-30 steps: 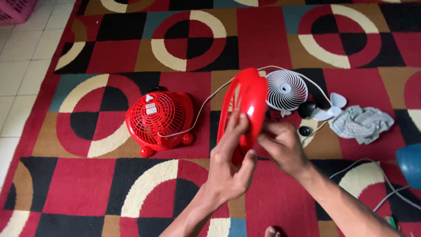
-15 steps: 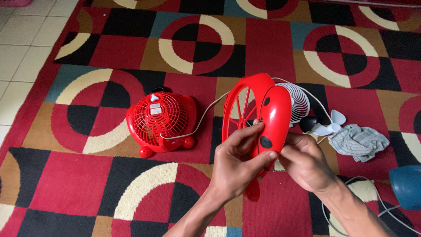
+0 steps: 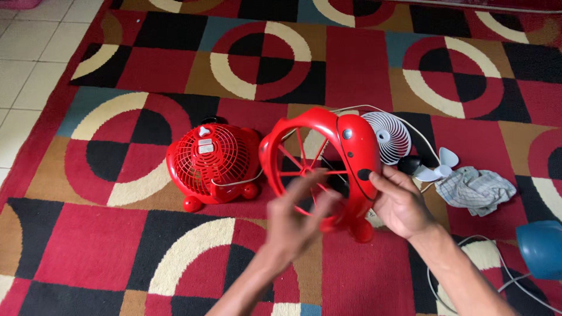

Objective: The person disassembles a small red electric fan on the floor, unfastening the front grille and unscrewing the blade cap by hand to remove the blades. They wipe the blades with a cloth, then reattach the blades, tighten the cap, and snap the grille back onto the fan body.

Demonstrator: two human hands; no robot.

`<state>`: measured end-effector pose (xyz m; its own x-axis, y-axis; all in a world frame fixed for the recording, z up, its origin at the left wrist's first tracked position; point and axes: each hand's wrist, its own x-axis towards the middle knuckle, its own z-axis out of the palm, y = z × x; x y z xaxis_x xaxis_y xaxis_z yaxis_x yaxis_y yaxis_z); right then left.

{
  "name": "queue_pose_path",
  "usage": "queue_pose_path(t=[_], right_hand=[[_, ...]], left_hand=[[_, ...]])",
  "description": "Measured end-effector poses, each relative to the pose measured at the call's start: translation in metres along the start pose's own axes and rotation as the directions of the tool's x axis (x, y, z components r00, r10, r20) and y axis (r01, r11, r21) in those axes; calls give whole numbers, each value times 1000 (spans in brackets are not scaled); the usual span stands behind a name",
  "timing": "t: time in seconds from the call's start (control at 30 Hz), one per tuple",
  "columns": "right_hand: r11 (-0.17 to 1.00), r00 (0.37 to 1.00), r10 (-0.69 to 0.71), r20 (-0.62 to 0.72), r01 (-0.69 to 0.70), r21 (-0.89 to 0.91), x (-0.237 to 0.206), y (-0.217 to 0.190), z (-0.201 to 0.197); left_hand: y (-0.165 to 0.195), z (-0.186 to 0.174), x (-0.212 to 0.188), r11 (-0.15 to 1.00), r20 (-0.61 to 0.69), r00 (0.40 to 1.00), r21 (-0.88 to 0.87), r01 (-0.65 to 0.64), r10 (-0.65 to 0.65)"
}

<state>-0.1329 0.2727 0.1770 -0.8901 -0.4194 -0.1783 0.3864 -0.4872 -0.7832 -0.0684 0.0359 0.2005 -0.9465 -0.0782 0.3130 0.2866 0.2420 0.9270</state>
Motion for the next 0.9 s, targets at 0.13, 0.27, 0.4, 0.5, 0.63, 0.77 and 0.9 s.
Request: queue_pose_path(t=[0.13, 0.27, 0.4, 0.5, 0.63, 0.77, 0.9], right_hand=[[992, 999, 25, 38, -29, 124, -10, -4, -30], [980, 997, 76, -33, -68, 189, -13, -1, -52], [972, 997, 70, -30, -61, 229, -14, -7, -65], [957, 995, 98, -22, -88, 277, -16, -14, -67], [971, 989, 56, -136, -22, 239, -18, -16, -62], [967, 990, 67, -128, -33, 254, -20, -13, -61], [951, 993, 91, -78, -63, 302, -23, -9, -69]], left_hand=[[-44, -44, 17, 931, -382, 872, 313, -190, 307], [-90, -65, 15, 937, -299, 891, -29, 349, -341], [-125, -74, -4, 586, 54, 747, -584, 562, -663], [-139, -74, -20, 364, 263, 683, -687, 628, -681], [-144, -64, -31, 302, 299, 833, -831, 467, -466], [-141, -65, -28, 245, 254, 793, -861, 447, -554], [-134, -66, -26, 219, 252, 822, -886, 408, -510]])
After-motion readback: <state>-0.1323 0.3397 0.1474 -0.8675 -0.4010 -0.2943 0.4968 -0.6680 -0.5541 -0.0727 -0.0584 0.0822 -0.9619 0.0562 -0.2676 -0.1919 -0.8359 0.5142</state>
